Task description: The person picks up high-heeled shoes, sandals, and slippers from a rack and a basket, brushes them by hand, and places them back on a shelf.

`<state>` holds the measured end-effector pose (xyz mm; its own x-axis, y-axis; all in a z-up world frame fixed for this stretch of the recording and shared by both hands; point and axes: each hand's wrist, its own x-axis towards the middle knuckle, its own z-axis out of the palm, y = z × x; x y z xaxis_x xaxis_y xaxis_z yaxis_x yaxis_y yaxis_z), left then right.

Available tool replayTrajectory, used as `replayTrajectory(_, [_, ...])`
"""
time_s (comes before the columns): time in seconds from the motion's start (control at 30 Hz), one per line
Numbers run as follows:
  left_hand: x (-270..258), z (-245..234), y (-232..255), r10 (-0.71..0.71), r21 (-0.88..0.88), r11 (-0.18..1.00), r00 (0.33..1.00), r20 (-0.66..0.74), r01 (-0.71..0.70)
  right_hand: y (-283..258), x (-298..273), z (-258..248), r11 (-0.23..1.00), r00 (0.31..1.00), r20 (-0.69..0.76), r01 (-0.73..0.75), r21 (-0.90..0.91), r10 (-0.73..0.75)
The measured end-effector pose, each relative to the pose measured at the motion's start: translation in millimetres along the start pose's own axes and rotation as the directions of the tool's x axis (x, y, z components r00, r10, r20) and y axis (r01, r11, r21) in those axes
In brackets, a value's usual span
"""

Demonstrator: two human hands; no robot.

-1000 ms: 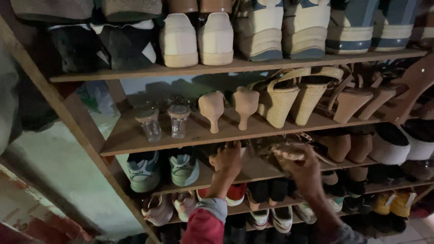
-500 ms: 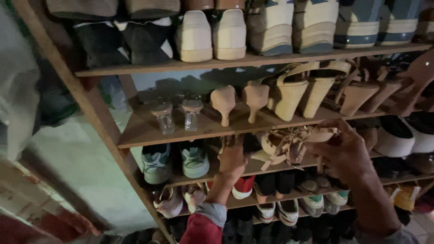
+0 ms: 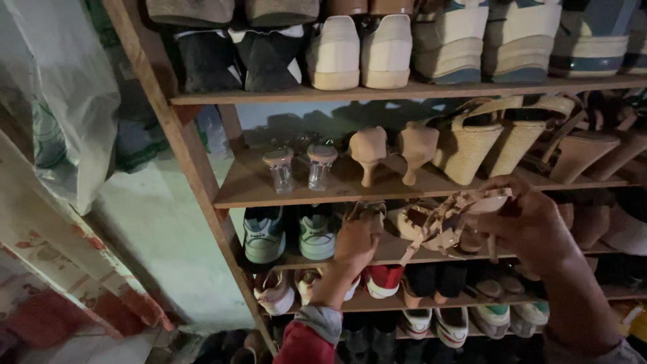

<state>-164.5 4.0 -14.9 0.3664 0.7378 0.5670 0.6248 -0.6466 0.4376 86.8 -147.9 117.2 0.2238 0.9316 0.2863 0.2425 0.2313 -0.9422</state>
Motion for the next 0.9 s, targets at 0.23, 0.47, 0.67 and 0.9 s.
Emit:
replayTrajectory(0.23, [2.5,-11.8,5.0,-0.192,0.007,0.981,0.966,0.175,0.193,-10.1,-2.9,10.7,0.992,0.991,-0.123,0.027,-0.121,-0.042])
replayTrajectory(0.47, [5.2,-2.5,0.7,-0.206,0.005,0.978,0.973,0.108,0.206,-1.8,-0.8,-2.5,0.994,0.986,-0.145,-0.093,-0.06,0.083])
replayTrajectory(0.67, [0.2,-53.7,31.9,-0.299,-0.139,0.944,0.954,0.035,0.3,3.2,-0.7,-40.1,0.793,0.946,0.063,0.303,-0.528,-0.319])
replayTrajectory(0.9, [-3.5,-142.5,29.6,-0.19,-0.351,0.934,0.735,-0.651,-0.07,-62.2,-24.6,41.0,0.992,0.912,-0.398,-0.063,0.107,0.101])
